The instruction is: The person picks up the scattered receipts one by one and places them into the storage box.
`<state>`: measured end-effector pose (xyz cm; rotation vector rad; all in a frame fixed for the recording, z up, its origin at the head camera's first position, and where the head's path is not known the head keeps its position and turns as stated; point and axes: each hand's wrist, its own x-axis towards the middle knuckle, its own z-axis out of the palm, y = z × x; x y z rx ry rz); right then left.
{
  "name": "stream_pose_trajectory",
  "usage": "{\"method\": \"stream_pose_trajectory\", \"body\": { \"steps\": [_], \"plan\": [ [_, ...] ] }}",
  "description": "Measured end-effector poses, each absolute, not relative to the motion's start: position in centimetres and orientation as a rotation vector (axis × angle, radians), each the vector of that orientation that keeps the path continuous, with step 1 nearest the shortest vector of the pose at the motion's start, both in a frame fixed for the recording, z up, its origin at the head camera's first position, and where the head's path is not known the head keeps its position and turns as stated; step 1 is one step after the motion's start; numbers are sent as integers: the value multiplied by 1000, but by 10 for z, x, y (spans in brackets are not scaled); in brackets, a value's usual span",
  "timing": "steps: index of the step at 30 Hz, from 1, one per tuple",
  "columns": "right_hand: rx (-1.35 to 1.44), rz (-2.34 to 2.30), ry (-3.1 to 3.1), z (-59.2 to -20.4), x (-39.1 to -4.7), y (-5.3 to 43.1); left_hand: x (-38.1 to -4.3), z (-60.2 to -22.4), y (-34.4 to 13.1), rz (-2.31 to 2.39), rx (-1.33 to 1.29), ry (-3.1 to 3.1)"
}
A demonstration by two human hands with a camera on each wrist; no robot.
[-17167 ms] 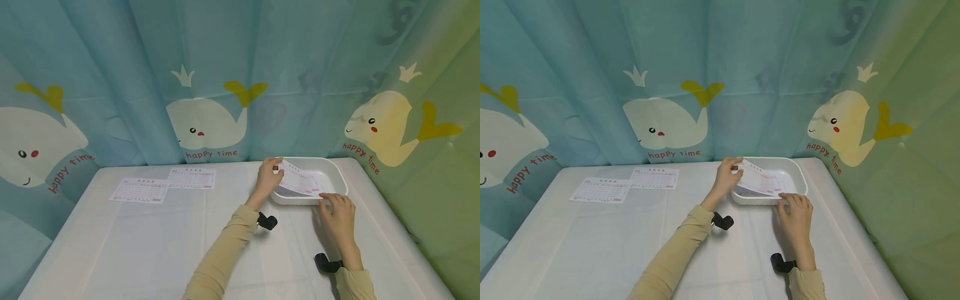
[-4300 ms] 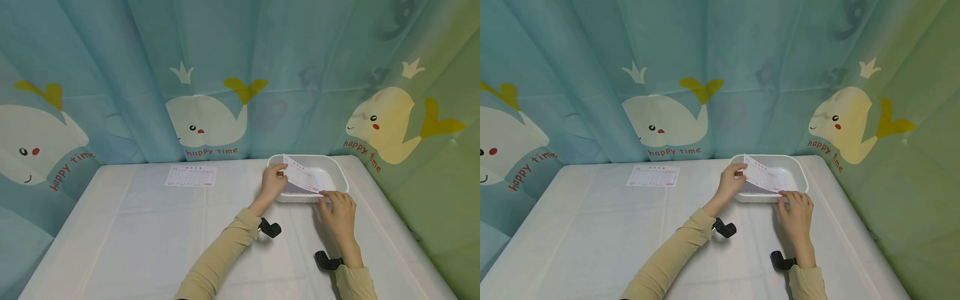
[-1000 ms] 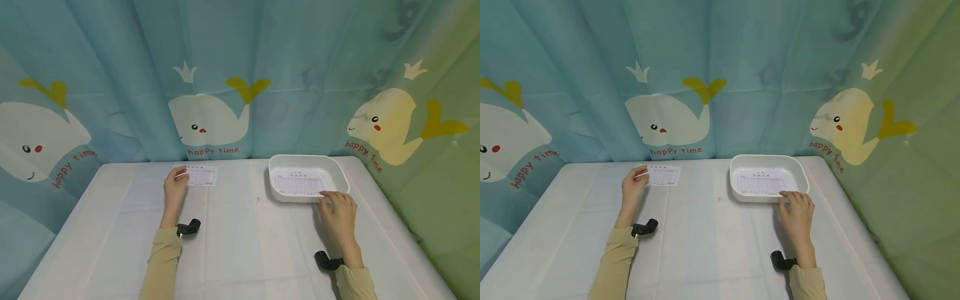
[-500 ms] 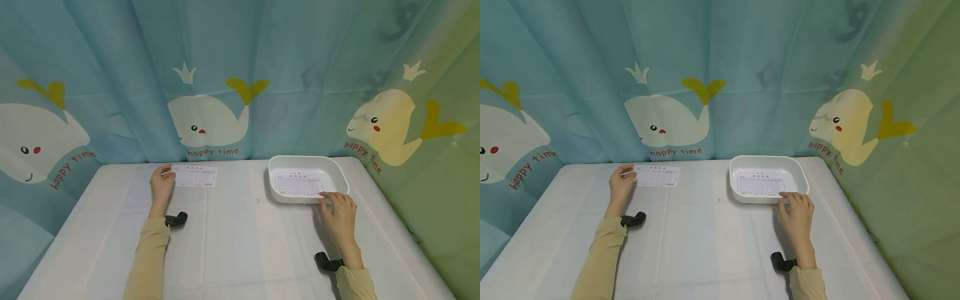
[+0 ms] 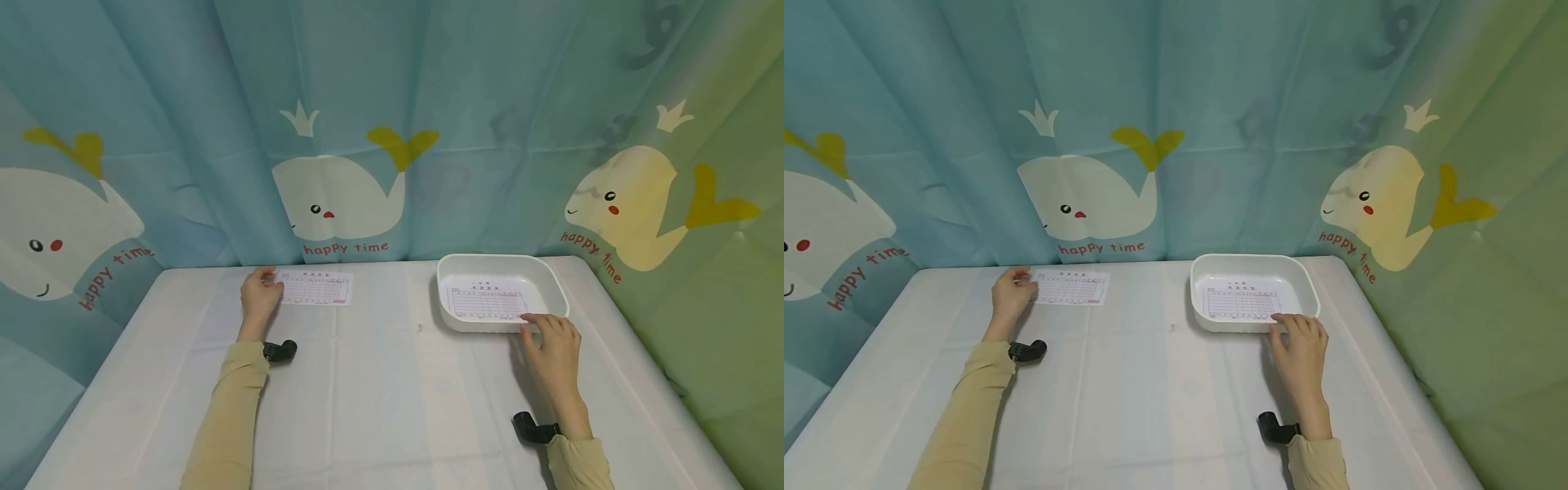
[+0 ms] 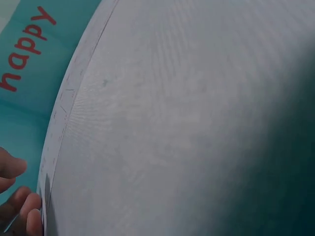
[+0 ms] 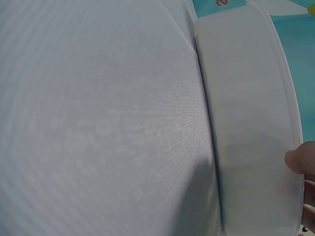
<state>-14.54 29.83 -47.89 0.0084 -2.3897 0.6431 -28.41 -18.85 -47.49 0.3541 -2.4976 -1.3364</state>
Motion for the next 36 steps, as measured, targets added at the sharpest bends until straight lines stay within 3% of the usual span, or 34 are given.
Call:
{"method": "stream_pose_trajectory", "body": {
  "steps": [13, 36],
  "plan": [
    [18, 647, -2377, -479, -145, 298, -285, -472, -187, -1111, 228, -2708],
    [4, 645, -2392, -478, -145, 298, -289, -463, -174, -1072, 418, -2793]
  ]
}}
